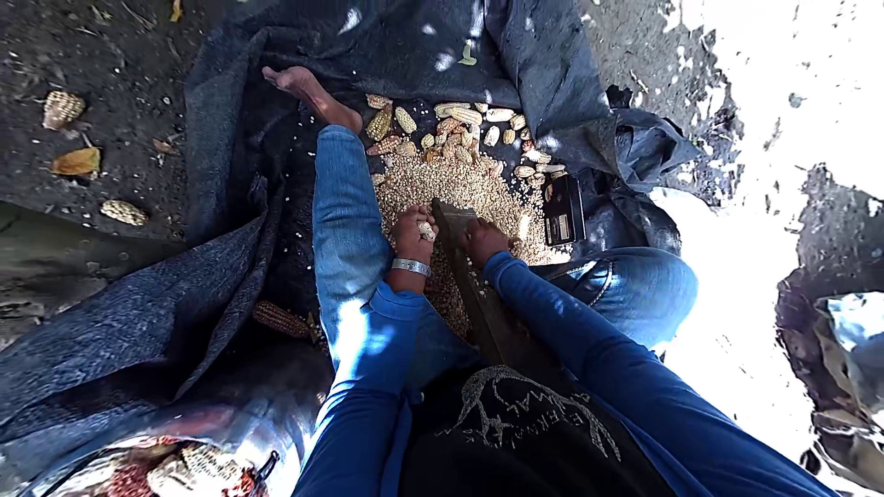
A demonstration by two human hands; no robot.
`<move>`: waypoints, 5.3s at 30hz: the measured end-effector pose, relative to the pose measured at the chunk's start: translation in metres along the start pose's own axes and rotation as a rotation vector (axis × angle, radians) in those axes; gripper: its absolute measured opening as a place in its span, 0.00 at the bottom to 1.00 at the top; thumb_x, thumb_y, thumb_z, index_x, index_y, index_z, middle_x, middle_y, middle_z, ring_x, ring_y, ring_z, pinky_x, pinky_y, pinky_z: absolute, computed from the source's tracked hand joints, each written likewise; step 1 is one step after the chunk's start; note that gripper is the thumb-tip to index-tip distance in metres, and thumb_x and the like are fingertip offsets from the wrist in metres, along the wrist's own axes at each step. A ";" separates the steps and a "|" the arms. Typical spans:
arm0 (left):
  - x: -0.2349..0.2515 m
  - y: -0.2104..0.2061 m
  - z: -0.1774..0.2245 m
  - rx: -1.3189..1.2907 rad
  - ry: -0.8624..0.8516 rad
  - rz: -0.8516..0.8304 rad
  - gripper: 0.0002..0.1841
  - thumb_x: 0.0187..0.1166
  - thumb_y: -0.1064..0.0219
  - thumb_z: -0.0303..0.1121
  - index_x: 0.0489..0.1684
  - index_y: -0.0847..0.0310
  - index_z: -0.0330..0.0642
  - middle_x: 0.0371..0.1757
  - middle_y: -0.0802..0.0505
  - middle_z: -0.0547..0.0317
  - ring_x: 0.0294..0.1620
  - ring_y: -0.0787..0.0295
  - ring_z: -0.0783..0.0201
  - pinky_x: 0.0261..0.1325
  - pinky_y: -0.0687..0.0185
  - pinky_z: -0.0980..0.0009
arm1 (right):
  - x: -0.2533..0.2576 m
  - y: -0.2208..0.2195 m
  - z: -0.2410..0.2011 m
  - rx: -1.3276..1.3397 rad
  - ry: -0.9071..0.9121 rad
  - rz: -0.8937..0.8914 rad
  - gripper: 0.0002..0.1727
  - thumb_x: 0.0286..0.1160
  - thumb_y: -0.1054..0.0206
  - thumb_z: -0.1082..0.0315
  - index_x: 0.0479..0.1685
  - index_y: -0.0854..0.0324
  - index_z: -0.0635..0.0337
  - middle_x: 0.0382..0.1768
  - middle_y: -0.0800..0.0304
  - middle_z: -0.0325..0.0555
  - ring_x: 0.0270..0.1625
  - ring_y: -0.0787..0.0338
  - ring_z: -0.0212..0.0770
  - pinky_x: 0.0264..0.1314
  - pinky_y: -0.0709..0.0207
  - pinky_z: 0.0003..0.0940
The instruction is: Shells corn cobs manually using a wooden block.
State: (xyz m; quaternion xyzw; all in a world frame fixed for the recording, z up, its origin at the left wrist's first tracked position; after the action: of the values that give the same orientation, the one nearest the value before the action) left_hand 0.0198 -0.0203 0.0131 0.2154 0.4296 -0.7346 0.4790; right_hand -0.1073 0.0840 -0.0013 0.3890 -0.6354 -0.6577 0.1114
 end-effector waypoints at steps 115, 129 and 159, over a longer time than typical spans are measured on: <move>0.035 0.001 -0.020 -0.011 -0.097 -0.014 0.07 0.79 0.42 0.27 0.44 0.27 0.54 0.41 0.19 0.64 0.29 0.21 0.70 0.29 0.22 0.75 | -0.012 -0.003 0.008 0.224 -0.064 -0.019 0.24 0.87 0.43 0.48 0.63 0.17 0.58 0.60 0.10 0.58 0.61 0.09 0.61 0.56 0.17 0.65; 0.042 -0.006 -0.018 -0.058 -0.076 0.001 0.07 0.78 0.44 0.24 0.40 0.27 0.51 0.37 0.18 0.63 0.25 0.22 0.70 0.26 0.21 0.75 | -0.014 -0.002 0.007 0.251 -0.070 -0.024 0.24 0.87 0.42 0.49 0.65 0.17 0.60 0.63 0.11 0.59 0.62 0.10 0.62 0.59 0.17 0.64; 0.047 -0.049 -0.052 -0.063 -0.006 0.063 0.05 0.83 0.44 0.27 0.42 0.24 0.47 0.33 0.17 0.61 0.22 0.22 0.68 0.23 0.22 0.74 | 0.024 -0.010 0.049 0.247 -0.090 -0.009 0.21 0.88 0.42 0.60 0.68 0.19 0.66 0.68 0.18 0.66 0.69 0.16 0.68 0.61 0.19 0.67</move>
State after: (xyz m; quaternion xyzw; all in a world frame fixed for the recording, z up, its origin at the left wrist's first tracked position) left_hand -0.0496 0.0068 -0.0286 0.2114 0.4443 -0.7059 0.5095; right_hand -0.1514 0.1071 -0.0249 0.3727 -0.7141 -0.5918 0.0311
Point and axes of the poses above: each hand's wrist, its own x-axis towards the middle knuckle, its own y-axis out of the back of the hand, z = x × y, the point moved 3 cm from there along x, towards the middle knuckle
